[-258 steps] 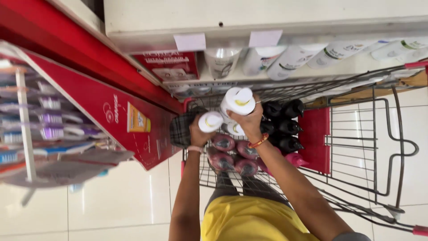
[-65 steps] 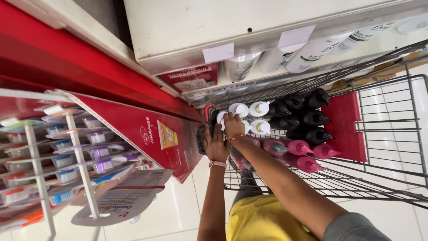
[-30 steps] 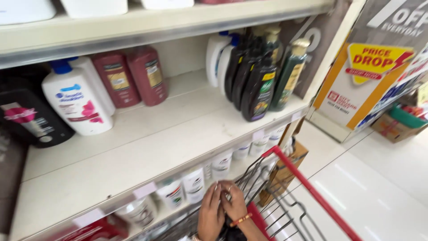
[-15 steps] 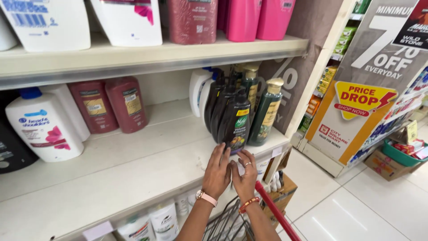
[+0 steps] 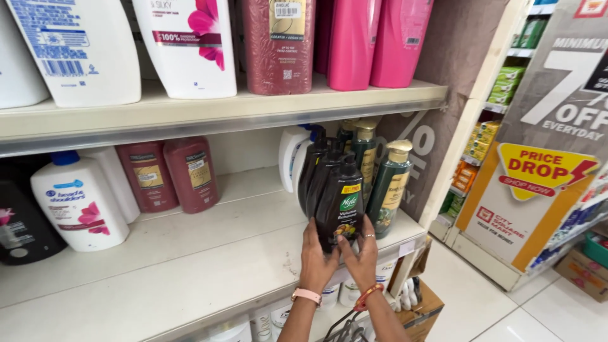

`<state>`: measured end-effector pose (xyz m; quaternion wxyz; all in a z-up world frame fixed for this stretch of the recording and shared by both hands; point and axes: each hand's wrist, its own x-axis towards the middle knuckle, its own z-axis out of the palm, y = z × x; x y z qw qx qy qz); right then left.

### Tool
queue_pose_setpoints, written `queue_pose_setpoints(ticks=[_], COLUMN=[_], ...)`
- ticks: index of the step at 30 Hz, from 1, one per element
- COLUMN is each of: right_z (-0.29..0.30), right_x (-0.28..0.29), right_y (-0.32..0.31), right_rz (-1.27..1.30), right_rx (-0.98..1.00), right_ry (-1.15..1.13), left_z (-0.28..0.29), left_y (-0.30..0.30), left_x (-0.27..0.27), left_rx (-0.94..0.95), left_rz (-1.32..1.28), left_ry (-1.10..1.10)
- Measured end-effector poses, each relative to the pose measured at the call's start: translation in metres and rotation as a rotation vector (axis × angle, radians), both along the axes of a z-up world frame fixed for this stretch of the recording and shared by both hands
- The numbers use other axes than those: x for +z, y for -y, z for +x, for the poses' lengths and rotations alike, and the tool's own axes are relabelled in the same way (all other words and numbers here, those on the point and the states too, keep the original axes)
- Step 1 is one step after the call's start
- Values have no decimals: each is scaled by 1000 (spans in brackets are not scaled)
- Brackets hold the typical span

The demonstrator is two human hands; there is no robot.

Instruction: The recorder is selecting and picking up bottles of shampoo and conditioner from a store shelf and placing them into a shopping cart.

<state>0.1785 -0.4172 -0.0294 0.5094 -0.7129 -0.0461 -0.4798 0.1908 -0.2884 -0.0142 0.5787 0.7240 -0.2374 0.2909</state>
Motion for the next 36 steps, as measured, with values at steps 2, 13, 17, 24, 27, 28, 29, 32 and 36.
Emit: queue_pose_setpoints(ticks=[2,13,17,24,27,28,29,32,36], right_z=[3,-5,-3,-1,-2,-1,-2,-11,-61], right_x=[-1,25,18,3,6,7,4,0,31], right_y=[0,-1,3,19,25,27,29,44,31], right_rz=[185,136,168,188,208,185,165,78,-42], right_rx=[239,467,538,490,545,552,561,620,652], right_ry=[-18,-40,13,-39,-71,-22,25,102,44], left_z=[-1,1,7,8,8,8,6,4,11], left_y=[-5,-10,-7,-7,-10,-11,-13,-18,-20], left_x=[1,4,-4,-8,-6,-7,-10,-12,-30], left_rx=[-10,-102,-42,-75,-42,-104,-164,-356,-495], left_rz=[-1,-113,-93,-104,-62,-97,-131,-193,-215], left_ry=[43,-55,-92,-85,-14,-7,-3,-26,30])
